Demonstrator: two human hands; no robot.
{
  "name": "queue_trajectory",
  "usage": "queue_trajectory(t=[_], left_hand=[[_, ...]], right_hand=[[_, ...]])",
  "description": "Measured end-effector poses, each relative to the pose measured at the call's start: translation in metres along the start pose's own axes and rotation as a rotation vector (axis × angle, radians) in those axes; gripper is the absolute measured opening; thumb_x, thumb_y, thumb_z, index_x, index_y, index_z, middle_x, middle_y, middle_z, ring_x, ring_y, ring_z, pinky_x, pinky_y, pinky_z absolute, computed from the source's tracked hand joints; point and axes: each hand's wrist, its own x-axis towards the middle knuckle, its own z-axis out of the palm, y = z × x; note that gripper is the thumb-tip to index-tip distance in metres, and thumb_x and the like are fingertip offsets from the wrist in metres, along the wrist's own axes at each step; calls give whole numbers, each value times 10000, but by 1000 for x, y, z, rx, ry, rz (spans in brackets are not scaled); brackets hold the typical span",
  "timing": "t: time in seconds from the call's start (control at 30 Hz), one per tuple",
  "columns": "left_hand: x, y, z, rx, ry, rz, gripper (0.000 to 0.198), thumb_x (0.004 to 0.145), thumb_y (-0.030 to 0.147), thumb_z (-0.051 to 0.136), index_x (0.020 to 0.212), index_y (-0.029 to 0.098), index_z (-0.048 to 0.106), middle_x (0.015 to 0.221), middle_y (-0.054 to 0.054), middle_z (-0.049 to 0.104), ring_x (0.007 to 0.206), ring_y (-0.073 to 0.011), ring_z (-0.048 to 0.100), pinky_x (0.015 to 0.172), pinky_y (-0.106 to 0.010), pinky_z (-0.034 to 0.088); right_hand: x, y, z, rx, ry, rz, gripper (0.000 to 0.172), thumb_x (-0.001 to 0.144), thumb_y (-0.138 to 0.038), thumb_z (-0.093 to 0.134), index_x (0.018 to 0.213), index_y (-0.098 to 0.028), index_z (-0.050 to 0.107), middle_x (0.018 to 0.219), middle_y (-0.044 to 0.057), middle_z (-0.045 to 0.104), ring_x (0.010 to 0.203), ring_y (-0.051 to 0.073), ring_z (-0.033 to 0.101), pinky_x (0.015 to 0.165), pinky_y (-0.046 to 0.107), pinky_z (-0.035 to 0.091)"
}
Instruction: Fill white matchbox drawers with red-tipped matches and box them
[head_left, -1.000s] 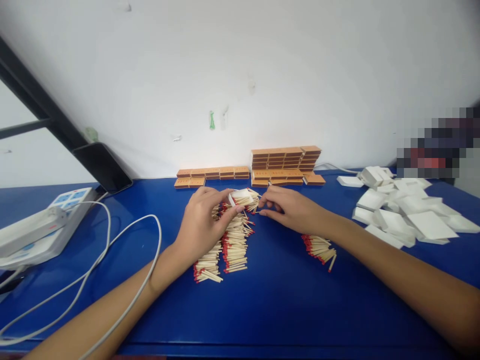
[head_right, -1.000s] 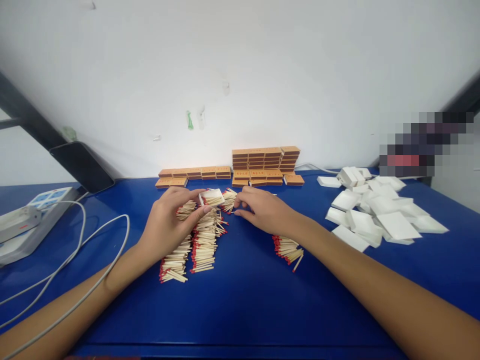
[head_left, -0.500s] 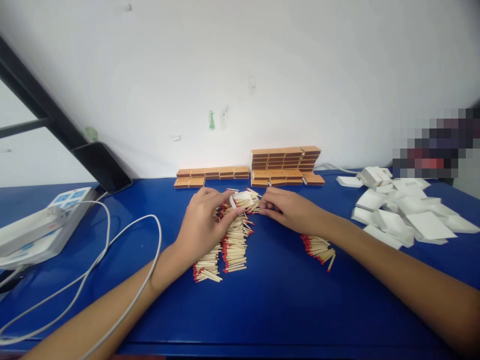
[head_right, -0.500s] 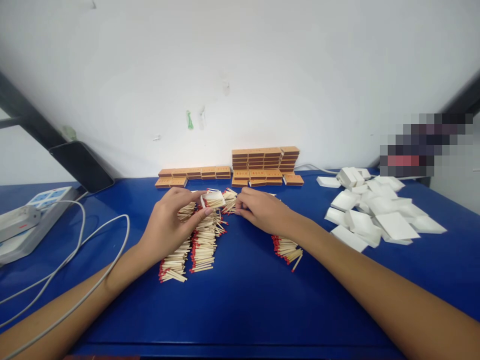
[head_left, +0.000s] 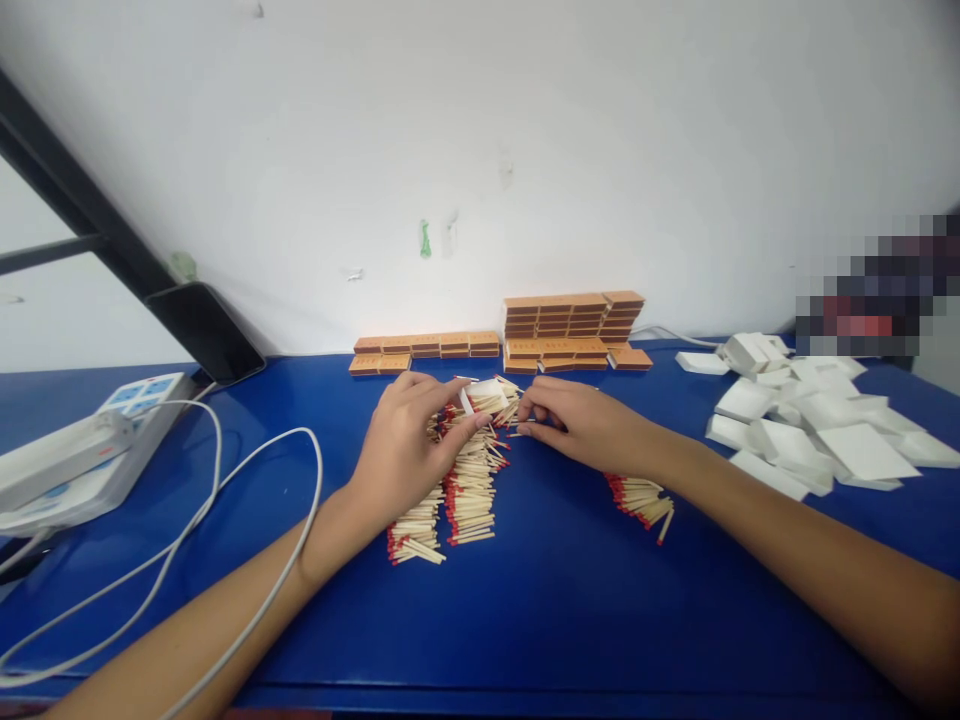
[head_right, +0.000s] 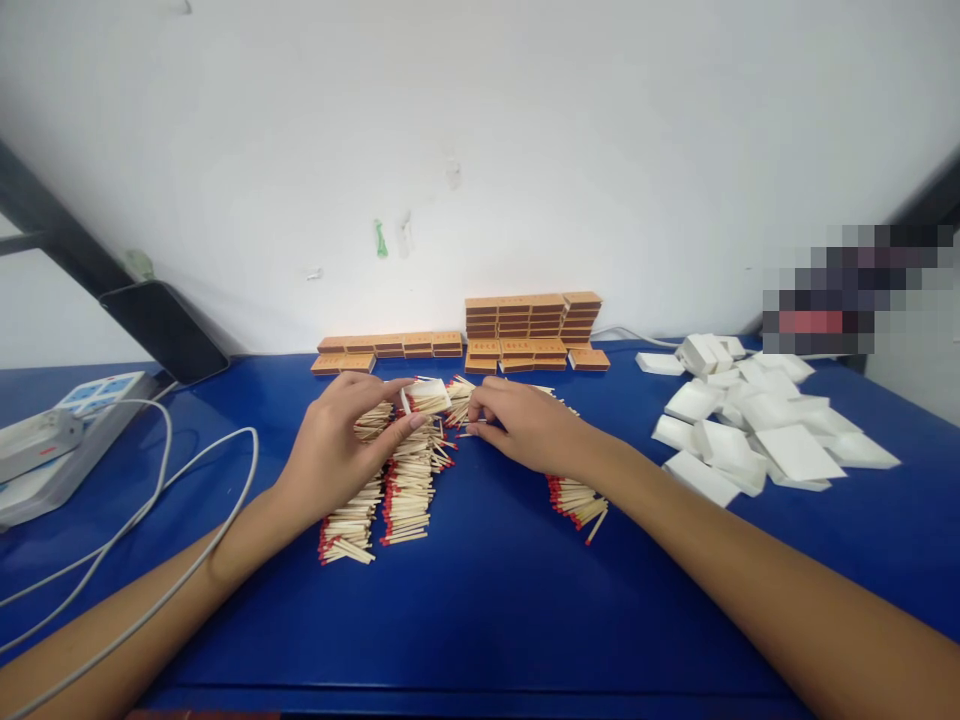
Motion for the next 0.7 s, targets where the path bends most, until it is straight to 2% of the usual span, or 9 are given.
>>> queue_trajectory(t=[0.33, 0.47, 0.7], left_hand=[[0, 0, 0, 8, -4, 16, 345, 974, 393, 731, 1233, 165, 736, 948, -93, 740, 945, -271, 630, 848, -429, 522], [0, 0, 0, 7, -12, 19, 336, 976, 399, 728, 1221, 170, 740, 930, -89, 737, 936, -268, 625, 836, -421, 524], [-1, -3, 2, 34, -33, 27, 365, 985, 405, 714, 1252, 158, 732, 928, -96, 731, 941, -272, 617, 835, -423, 520]], right_hand=[[1, 2, -2, 16, -64, 5, 166, 1003, -331, 589, 896, -210, 628, 882, 48, 617, 795, 192, 564, 718, 318, 417], [0, 4, -2, 20, -67, 19, 180, 1007, -305, 561, 864, -208, 609, 882, 52, 626, 764, 183, 554, 697, 318, 411], [-4, 3, -23, 55, -41, 69, 194, 1006, -363, 539, 892, -226, 616, 864, 50, 646, 781, 202, 572, 683, 330, 414]])
